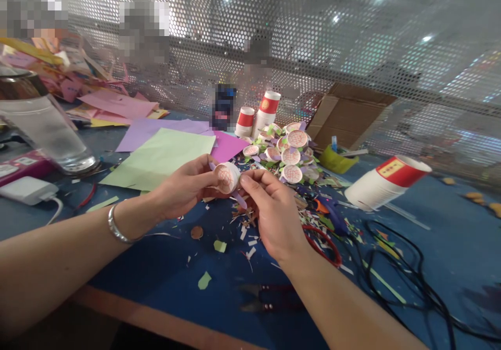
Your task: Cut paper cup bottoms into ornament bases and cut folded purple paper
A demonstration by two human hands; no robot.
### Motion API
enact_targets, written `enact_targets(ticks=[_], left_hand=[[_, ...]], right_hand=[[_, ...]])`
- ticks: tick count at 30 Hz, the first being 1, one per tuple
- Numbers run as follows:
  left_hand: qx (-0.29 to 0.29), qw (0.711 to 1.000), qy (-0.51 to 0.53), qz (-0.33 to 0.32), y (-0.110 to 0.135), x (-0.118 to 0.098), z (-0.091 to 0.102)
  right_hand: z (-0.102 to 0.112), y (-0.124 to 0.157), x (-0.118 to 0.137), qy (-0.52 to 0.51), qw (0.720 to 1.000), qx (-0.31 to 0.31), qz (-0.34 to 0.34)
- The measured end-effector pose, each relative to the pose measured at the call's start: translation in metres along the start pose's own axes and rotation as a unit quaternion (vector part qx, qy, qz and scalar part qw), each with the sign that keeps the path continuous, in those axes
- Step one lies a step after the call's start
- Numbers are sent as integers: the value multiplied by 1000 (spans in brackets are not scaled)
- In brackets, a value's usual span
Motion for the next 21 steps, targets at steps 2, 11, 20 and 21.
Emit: enact_targets(ticks=[2,11,20,21], left_hand=[[1,1000,-2,-4,0,0,0],[-29,998,52,-2,-9,0,9],[-137,985,106,-9,-24,0,24],[-141,984,107,-9,-24,0,25]], right_hand=[[0,0,0,5,1000,4,-3],[2,0,5,90,994,-19,57],[-19,25,4,459,853,239,-69],[-22,30,3,493,822,270,-93]])
Point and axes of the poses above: each hand's wrist, its own y-axis away from the middle knuckle, its own z-axis out of the back of the hand, x = y × z, the point moved 2 cm from there along -y, towards the middle knuckle, and after that the axes turned 15 degrees about -y, right-handed, at the moved point
